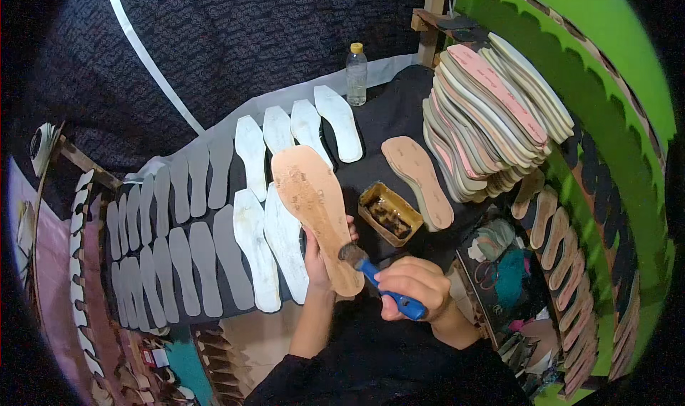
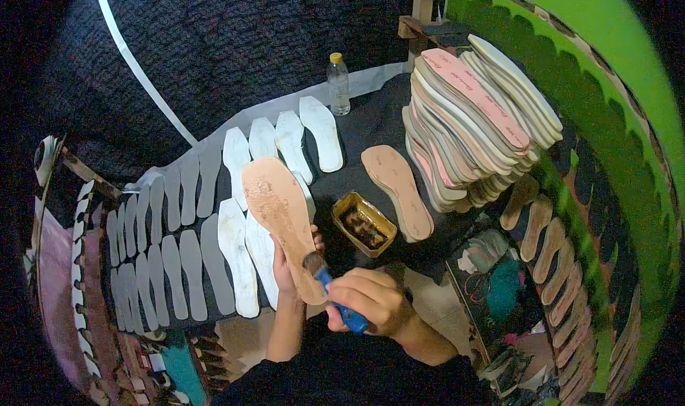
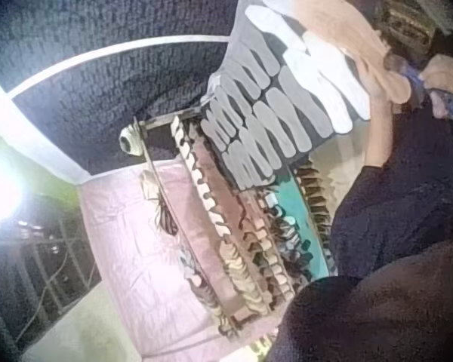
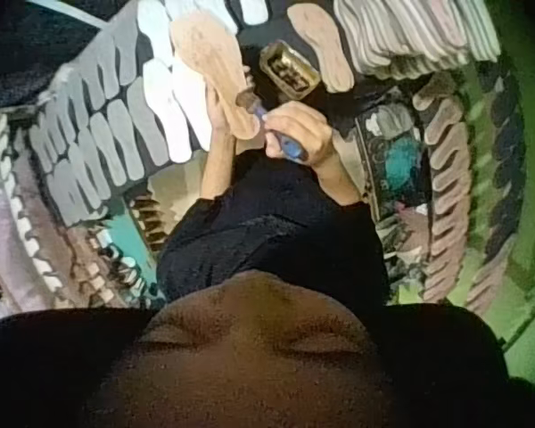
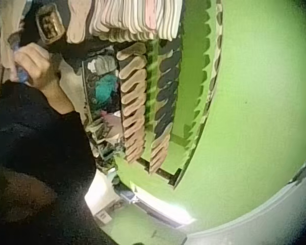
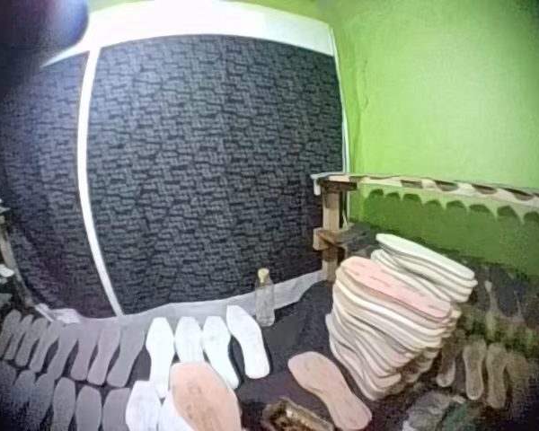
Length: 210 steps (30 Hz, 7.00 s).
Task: The person applies glue to the underside of shoe soles using a brush.
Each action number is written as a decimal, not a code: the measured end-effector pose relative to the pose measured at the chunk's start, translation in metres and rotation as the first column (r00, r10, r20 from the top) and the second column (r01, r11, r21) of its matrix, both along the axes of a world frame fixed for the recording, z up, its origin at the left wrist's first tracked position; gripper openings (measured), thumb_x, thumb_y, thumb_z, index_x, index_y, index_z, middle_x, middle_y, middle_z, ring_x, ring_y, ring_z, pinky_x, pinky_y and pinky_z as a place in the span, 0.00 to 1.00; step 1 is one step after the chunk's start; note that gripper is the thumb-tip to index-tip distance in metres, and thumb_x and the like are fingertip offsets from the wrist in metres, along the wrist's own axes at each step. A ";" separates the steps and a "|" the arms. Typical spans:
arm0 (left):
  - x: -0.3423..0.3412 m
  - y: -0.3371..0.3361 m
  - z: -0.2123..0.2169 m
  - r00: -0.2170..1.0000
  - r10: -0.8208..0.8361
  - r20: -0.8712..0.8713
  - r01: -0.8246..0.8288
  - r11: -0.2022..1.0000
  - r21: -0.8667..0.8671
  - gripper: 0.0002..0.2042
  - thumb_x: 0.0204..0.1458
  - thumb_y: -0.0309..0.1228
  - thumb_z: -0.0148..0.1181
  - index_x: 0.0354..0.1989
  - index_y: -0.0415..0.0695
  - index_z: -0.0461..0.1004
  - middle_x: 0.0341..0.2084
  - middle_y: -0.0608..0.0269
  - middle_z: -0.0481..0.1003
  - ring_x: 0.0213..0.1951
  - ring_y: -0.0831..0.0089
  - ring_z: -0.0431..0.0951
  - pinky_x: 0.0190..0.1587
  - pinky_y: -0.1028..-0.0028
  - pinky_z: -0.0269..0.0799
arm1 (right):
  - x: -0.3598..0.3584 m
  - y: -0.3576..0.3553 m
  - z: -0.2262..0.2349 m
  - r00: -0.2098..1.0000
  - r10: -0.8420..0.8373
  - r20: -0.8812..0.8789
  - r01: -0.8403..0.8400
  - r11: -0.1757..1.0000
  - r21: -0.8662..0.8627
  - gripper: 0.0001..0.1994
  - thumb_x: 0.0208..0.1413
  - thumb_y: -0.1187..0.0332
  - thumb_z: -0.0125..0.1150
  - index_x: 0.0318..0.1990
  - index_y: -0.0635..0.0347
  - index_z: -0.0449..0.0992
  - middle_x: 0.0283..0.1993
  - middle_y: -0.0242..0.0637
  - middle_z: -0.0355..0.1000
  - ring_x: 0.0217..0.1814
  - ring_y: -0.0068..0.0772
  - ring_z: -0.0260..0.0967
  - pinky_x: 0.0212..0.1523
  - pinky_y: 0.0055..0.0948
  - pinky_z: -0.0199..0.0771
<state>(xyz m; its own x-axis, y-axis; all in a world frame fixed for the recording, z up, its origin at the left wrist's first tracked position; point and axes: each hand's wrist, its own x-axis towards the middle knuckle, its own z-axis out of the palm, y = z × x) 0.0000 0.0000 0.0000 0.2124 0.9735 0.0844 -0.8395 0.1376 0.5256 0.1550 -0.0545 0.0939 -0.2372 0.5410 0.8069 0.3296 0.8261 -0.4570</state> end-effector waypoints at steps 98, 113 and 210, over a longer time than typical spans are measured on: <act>0.003 0.001 0.011 0.993 0.114 -0.015 -0.115 0.983 -0.142 0.33 0.54 0.59 0.29 0.54 0.40 0.58 0.40 0.55 0.68 0.36 0.68 0.70 0.38 0.72 0.72 | 0.033 0.043 -0.041 0.887 -0.461 0.000 0.417 0.803 -0.426 0.08 0.46 0.70 0.62 0.31 0.63 0.71 0.28 0.39 0.71 0.30 0.36 0.70 0.32 0.28 0.69; 0.006 0.000 -0.005 1.000 -0.008 0.021 0.012 0.986 -0.164 0.31 0.54 0.58 0.31 0.54 0.44 0.59 0.40 0.58 0.70 0.34 0.72 0.73 0.33 0.73 0.73 | 0.013 0.019 -0.001 0.993 -0.096 -0.066 0.086 0.985 -0.147 0.15 0.43 0.65 0.66 0.36 0.63 0.72 0.37 0.43 0.72 0.38 0.39 0.72 0.39 0.30 0.73; 0.020 -0.007 0.001 0.976 0.000 -0.217 -0.011 0.999 -0.045 0.27 0.58 0.47 0.38 0.62 0.52 0.43 0.53 0.60 0.60 0.51 0.66 0.65 0.52 0.66 0.63 | 0.017 0.005 0.014 0.981 -0.144 0.126 0.139 0.989 0.050 0.04 0.35 0.75 0.60 0.22 0.62 0.73 0.20 0.38 0.70 0.20 0.37 0.69 0.22 0.28 0.71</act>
<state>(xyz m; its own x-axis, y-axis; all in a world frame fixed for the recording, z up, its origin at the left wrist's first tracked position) 0.0195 -0.0073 0.0015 0.2154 0.9765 -0.0081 -0.7067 0.1616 0.6888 0.1721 -0.0498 0.1081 -0.2641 0.5441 0.7963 0.4986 0.7838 -0.3702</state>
